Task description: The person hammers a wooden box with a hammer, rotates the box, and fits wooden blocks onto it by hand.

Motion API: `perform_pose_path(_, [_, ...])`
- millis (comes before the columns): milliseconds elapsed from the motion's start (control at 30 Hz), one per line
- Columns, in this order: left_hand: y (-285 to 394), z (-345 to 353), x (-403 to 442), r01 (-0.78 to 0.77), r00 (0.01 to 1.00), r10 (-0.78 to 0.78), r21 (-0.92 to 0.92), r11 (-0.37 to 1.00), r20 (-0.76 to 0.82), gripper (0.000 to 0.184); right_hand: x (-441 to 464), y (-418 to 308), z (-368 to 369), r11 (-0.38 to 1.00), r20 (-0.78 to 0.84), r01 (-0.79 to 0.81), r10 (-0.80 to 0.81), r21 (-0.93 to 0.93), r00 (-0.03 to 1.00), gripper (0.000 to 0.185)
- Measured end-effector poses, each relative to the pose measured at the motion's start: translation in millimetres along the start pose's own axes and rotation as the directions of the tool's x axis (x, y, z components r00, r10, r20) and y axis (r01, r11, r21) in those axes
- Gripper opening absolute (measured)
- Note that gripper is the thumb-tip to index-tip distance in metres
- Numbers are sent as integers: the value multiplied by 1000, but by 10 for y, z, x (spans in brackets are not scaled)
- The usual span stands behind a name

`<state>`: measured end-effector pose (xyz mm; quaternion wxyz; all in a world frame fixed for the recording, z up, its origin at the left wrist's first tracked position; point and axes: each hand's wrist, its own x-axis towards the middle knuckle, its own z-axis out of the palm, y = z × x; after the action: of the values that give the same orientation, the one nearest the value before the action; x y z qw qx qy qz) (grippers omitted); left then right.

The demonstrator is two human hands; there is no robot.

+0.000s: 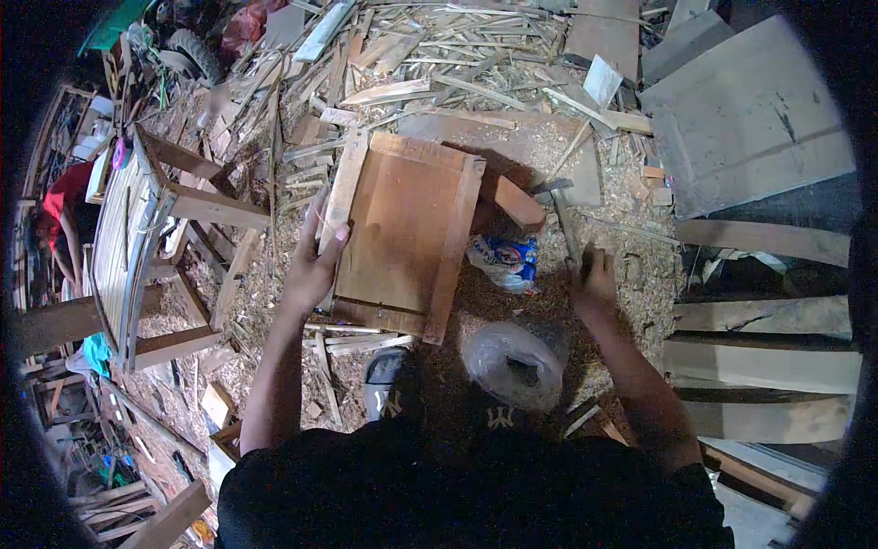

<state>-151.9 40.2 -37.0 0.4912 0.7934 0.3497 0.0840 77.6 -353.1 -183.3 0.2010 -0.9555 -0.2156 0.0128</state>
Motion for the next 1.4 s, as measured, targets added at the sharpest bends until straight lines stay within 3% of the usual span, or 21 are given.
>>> perform_pose_path(33, [-33,4,15,-133,991,133,42,990,-8,67,-29,-23,-46,998,50,16,-19,56,999,48])
perform_pose_path(67, [-63,6,12,-133,991,133,41,990,-7,67,-41,-49,-84,993,101,29,-41,112,994,50])
perform_pose_path(133, [-61,7,-5,-37,999,39,-162,986,14,69,-38,-19,-9,994,121,1,-14,112,993,48])
perform_pose_path(200, [-5,16,-3,6,998,6,-206,979,56,72,-69,16,13,993,137,-43,28,107,990,46])
perform_pose_path(233, [25,22,-8,53,996,-31,-252,966,87,75,-67,25,7,978,151,-88,59,189,987,44])
perform_pose_path(300, [64,18,-11,26,996,-4,-229,973,94,78,-26,33,1,955,169,-126,82,267,982,42])
perform_pose_path(367, [42,-2,-8,1,995,18,-204,979,93,81,23,35,-2,860,225,-220,127,460,966,38])
perform_pose_path(467, [-45,-44,22,122,987,-104,-150,981,120,83,39,61,85,759,229,-276,171,589,958,40])
perform_pose_path(700, [-35,-76,15,99,986,-78,-147,984,147,84,164,-611,-441,709,236,-306,200,636,951,35])
perform_pose_path(767, [-12,-74,12,123,979,-93,-169,978,180,85,308,-805,-513,628,192,-201,84,752,978,39])
perform_pose_path(867, [-59,-79,5,162,975,-127,-193,968,180,84,522,-1052,-561,652,262,-192,-10,733,965,45])
perform_pose_path(1000, [-157,-65,33,104,983,-68,-210,972,171,85,682,-1107,-468,857,271,-93,-56,507,961,40])
perform_pose_path(1033, [-156,-67,36,72,986,-41,-194,978,161,85,709,-1049,-395,857,269,-92,-56,507,962,40])
perform_pose_path(1100, [-86,-83,24,46,987,-19,-167,985,160,85,772,-975,-270,629,230,-112,-109,769,967,38])
perform_pose_path(1300, [4,-99,-23,116,987,-87,-219,969,137,83,1111,-1119,-449,789,155,11,-134,615,979,33])
perform_pose_path(1400, [-74,-131,10,98,987,-58,-274,957,149,83,1295,-1167,-467,715,83,129,-253,688,964,31])
